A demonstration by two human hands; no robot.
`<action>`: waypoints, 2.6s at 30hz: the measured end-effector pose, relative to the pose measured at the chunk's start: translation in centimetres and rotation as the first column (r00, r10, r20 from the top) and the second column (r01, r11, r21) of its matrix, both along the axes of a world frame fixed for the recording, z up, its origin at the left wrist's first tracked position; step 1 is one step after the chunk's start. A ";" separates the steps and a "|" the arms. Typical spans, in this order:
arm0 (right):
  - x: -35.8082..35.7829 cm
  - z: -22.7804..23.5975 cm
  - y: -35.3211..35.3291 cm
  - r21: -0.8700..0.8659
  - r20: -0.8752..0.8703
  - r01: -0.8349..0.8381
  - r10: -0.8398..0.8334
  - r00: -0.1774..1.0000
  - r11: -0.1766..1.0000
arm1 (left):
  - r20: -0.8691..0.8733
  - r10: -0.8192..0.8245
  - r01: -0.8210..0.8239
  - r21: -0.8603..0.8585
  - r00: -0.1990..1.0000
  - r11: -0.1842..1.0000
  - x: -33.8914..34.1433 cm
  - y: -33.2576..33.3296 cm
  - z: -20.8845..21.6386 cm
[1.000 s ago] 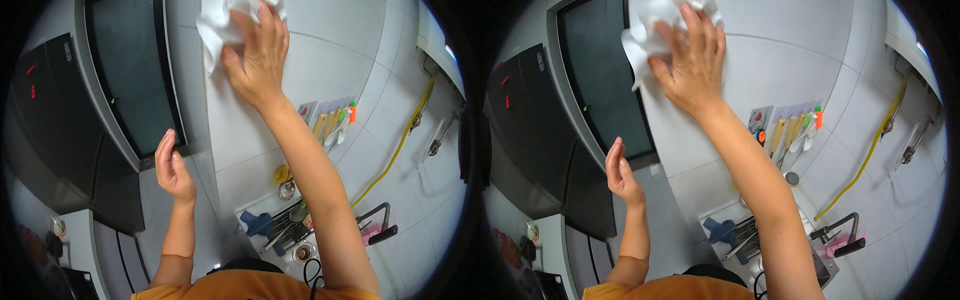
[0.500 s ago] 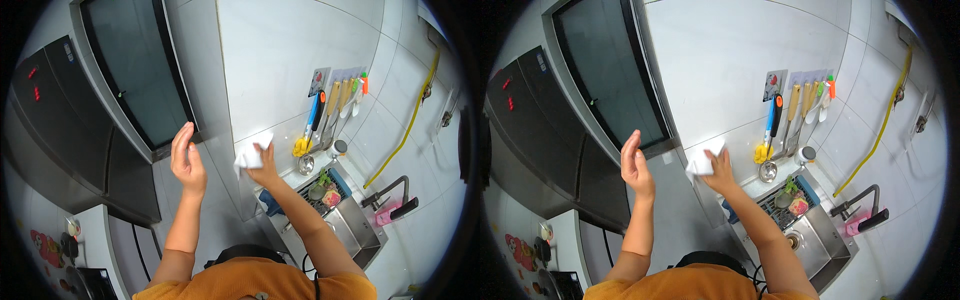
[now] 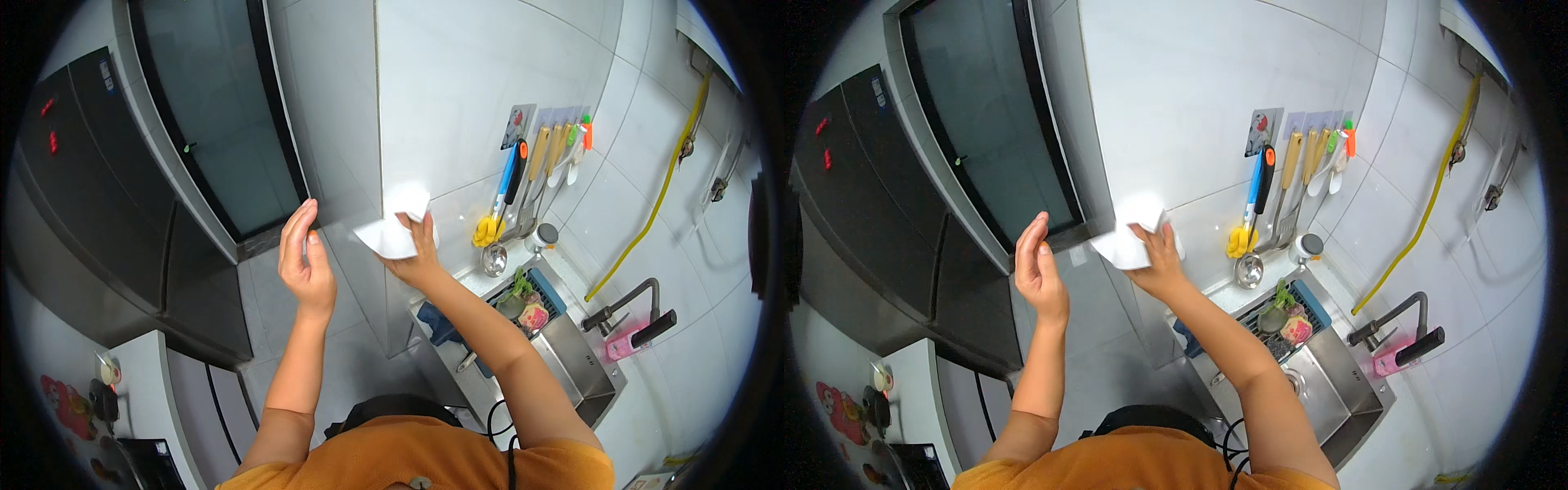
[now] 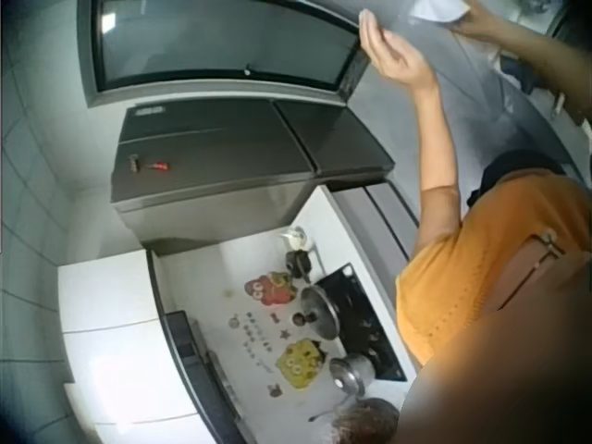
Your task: The person wipes the tiled kitchen wall around a sink, water heater pipes, and utensil rack using a cloth and then a white tissue.
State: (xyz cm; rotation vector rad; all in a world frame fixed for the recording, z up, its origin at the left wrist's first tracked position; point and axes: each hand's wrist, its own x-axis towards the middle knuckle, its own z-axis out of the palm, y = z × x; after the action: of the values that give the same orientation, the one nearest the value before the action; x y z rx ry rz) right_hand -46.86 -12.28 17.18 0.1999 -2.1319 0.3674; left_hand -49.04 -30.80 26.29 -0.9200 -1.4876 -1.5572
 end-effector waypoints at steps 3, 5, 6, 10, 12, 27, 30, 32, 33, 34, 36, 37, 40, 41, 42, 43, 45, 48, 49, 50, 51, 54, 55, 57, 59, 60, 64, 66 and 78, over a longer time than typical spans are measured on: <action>2.9 -5.7 2.8 0.201 0.148 0.005 -0.036 0.988 0.980 | 0.003 -0.016 0.016 -0.033 1.000 0.999 0.3 0.2 -0.3; 4.5 -7.0 4.5 0.509 0.212 0.018 -0.146 0.966 0.860 | 0.019 -0.016 0.017 -0.046 1.000 0.999 0.5 0.6 -0.6; 4.7 -6.3 4.4 0.497 0.269 -0.006 -0.148 0.952 0.868 | 0.020 -0.009 0.010 -0.052 1.000 0.999 0.5 0.6 -0.4; 2.7 -1.6 3.1 0.177 0.138 0.053 -0.078 0.987 0.983 | 0.006 0.006 -0.006 -0.054 1.000 0.999 0.3 0.5 0.4; 1.0 2.6 3.4 0.030 -0.050 0.104 -0.103 0.993 0.994 | -0.008 0.000 -0.001 -0.039 1.000 0.999 0.0 0.6 0.5; 1.2 -1.4 5.6 0.595 0.091 -0.052 -0.003 0.996 0.802 | -0.060 -0.001 -0.004 -0.085 0.998 0.996 -1.0 0.2 1.3; 2.8 -3.7 8.1 0.582 0.190 -0.069 -0.053 0.980 0.810 | -0.087 -0.029 0.019 -0.113 0.996 0.993 -1.0 0.7 1.2; 2.8 -3.4 8.8 0.467 0.138 0.047 -0.126 0.983 0.883 | -0.090 -0.050 0.037 -0.140 0.995 0.989 -1.2 1.0 1.1; 2.4 -1.5 9.0 0.354 0.037 0.121 -0.143 0.989 0.927 | -0.101 -0.051 0.036 -0.143 0.994 0.989 -1.3 1.2 1.2; 2.2 0.6 9.3 0.233 -0.057 0.183 -0.175 0.983 0.955 | -0.105 -0.056 0.040 -0.144 0.993 0.989 -1.5 1.5 1.1; 1.1 7.0 6.9 -0.110 -0.322 -0.001 -0.035 0.946 0.994 | -0.108 -0.052 0.035 -0.151 0.993 0.988 -1.9 1.7 1.4; -0.1 9.2 6.6 -0.071 -0.391 0.035 -0.060 0.918 0.997 | -0.110 -0.045 0.028 -0.155 0.993 0.987 -1.9 1.6 1.8; -2.0 13.4 5.2 0.021 -0.513 0.080 -0.058 0.856 0.997 | -0.196 -0.059 0.029 -0.148 0.979 0.988 -2.6 2.8 2.4; -3.0 13.1 5.0 0.082 -0.556 0.193 -0.115 0.823 0.978 | -0.212 -0.059 0.027 -0.153 0.975 0.988 -2.7 3.0 2.6; -3.4 12.7 3.8 0.075 -0.507 0.134 -0.078 0.858 0.988 | -0.227 -0.042 0.008 -0.148 0.973 0.989 -2.9 2.9 2.7; -2.9 11.5 2.6 0.067 -0.453 0.087 -0.047 0.890 0.994 | -0.237 -0.035 0.001 -0.142 0.971 0.990 -3.1 2.9 2.6; -1.8 6.9 1.7 0.111 -0.308 0.071 -0.034 0.951 0.991 | -0.243 -0.021 -0.009 -0.121 0.970 0.993 -3.2 3.2 2.7; 0.5 -3.9 1.8 0.373 0.076 0.062 -0.097 0.992 0.926 | -0.256 -0.006 -0.017 -0.089 0.967 0.996 -3.4 3.8 2.4; 1.5 -6.3 2.0 0.444 0.130 0.068 -0.139 0.982 0.894 | -0.273 -0.003 -0.023 -0.092 0.962 0.995 -3.3 4.3 2.1; 2.3 -7.3 2.1 0.451 0.098 0.009 -0.060 0.993 0.892 | -0.297 0.010 -0.042 -0.100 0.955 0.994 -3.5 4.4 2.0; 2.4 -6.7 1.7 0.434 0.004 0.036 -0.042 0.999 0.900 | -0.318 0.002 -0.047 -0.136 0.948 0.990 -3.5 4.5 1.6; 1.1 -3.2 1.7 0.290 -0.038 0.012 0.000 0.999 0.957 | -0.360 -0.003 -0.027 -0.079 0.933 0.997 -4.3 5.4 1.6; -0.2 -1.9 2.3 0.317 -0.147 0.105 -0.060 0.987 0.943 | -0.333 -0.009 -0.014 -0.067 0.943 0.998 -4.5 5.8 1.6; -2.0 3.9 3.2 0.217 -0.269 0.314 -0.252 0.929 0.924 | -0.311 0.006 -0.018 -0.038 0.950 0.999 -4.6 5.9 2.3; -2.0 10.0 3.2 -0.132 -0.417 0.101 -0.148 0.897 0.986 | -0.311 0.027 -0.036 -0.023 0.950 0.999 -4.8 5.9 2.7; -2.2 11.0 4.5 -0.070 -0.431 0.213 -0.223 0.874 0.974 | -0.325 0.018 -0.029 -0.027 0.945 0.999 -4.8 6.4 2.9; -2.8 5.6 7.6 -0.325 -0.347 0.235 -0.347 0.871 0.916 | -0.369 -0.013 0.016 0.005 0.929 1.000 -4.5 8.5 2.1; -2.7 1.6 6.8 -0.479 -0.281 0.172 -0.336 0.899 0.861 | -0.374 -0.007 0.011 0.008 0.928 1.000 -4.4 9.2 1.7; -1.1 -1.4 5.2 -0.580 -0.152 0.187 -0.330 0.932 0.793 | -0.312 0.002 0.007 0.028 0.950 1.000 -4.5 10.3 0.4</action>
State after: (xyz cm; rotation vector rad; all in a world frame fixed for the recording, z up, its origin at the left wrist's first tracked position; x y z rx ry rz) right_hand -47.95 -7.07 15.81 -0.3728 -1.6893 0.7422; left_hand -53.57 -20.54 26.74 -1.0947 -1.2363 -1.3573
